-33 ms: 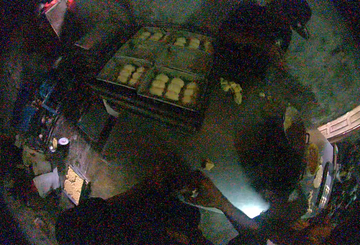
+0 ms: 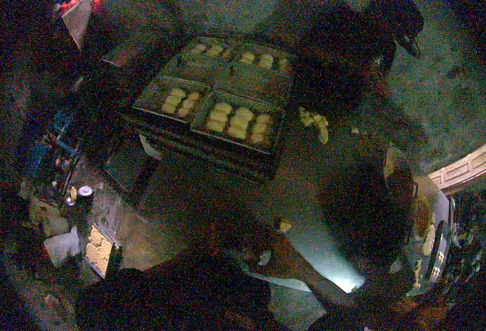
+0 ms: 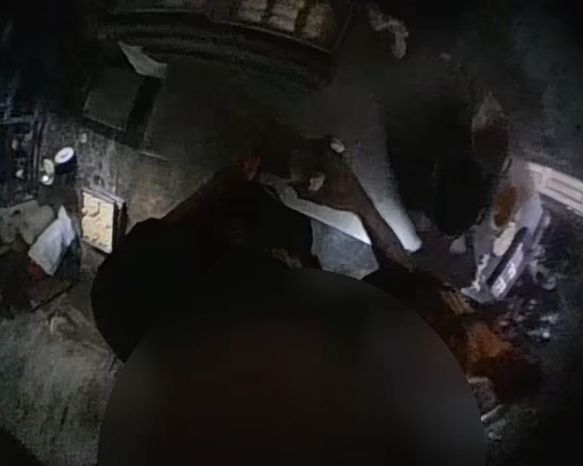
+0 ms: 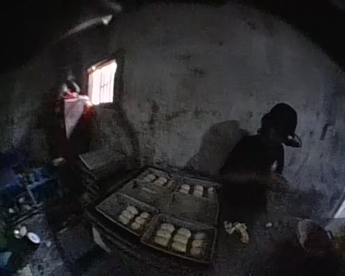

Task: The person picks up pieces of dough, adds a dark filling from a bowl by hand, and places the filled dough onto a metal baking tray.

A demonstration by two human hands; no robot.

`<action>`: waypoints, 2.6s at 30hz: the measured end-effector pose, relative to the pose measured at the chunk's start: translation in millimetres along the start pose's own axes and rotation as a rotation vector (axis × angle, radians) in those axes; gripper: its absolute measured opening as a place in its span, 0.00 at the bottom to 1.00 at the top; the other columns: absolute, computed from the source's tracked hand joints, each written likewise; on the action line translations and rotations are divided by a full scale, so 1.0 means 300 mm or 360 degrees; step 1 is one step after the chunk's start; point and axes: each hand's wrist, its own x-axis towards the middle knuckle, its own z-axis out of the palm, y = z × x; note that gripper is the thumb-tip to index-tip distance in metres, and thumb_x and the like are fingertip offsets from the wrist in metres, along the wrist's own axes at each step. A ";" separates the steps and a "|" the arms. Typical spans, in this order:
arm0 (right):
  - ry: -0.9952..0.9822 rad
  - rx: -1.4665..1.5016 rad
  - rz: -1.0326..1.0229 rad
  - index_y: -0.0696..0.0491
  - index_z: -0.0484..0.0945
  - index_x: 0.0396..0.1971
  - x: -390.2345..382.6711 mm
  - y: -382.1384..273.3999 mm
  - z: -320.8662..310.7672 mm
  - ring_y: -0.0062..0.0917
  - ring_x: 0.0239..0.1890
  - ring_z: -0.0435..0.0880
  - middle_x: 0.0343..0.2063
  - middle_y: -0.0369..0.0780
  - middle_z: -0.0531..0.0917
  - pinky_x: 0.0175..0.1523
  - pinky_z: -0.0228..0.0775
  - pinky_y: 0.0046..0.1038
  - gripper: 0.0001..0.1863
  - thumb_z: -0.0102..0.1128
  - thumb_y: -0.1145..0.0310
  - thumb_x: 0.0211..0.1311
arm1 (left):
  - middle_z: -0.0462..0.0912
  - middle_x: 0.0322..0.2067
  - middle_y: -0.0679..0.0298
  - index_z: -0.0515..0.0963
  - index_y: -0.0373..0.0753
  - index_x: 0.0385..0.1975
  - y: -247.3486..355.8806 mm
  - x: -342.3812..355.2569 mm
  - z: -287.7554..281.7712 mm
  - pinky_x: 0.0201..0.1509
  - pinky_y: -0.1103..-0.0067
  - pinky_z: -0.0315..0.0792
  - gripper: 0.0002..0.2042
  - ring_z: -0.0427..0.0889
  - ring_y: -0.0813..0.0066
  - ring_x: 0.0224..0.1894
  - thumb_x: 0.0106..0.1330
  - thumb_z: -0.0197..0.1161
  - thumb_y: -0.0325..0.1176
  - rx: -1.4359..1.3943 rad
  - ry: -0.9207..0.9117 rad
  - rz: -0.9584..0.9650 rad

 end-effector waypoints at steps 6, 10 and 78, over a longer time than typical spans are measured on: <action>0.0173 -0.0624 -0.0445 0.51 0.79 0.46 0.730 -0.229 -0.219 0.37 0.49 0.81 0.46 0.42 0.81 0.52 0.76 0.37 0.24 0.75 0.65 0.47 | 0.70 0.60 0.55 0.62 0.40 0.66 0.074 0.058 -0.127 0.64 0.55 0.71 0.30 0.73 0.49 0.61 0.72 0.59 0.51 -0.0463 0.0631 -0.0311; 0.0110 -0.0423 -0.0334 0.54 0.82 0.43 1.239 -0.233 -0.171 0.37 0.48 0.83 0.40 0.44 0.84 0.54 0.75 0.37 0.23 0.75 0.61 0.46 | 0.71 0.59 0.57 0.67 0.42 0.62 0.185 0.042 -0.150 0.64 0.56 0.71 0.26 0.73 0.51 0.60 0.70 0.60 0.51 -0.0578 0.0737 -0.0242; 0.1133 0.1850 0.0658 0.57 0.72 0.56 -0.911 0.172 -0.013 0.31 0.52 0.82 0.48 0.42 0.82 0.54 0.76 0.35 0.27 0.71 0.76 0.56 | 0.78 0.61 0.63 0.83 0.48 0.49 -0.101 -0.087 1.135 0.71 0.57 0.60 0.27 0.67 0.51 0.70 0.55 0.68 0.58 0.1004 -0.1560 0.1334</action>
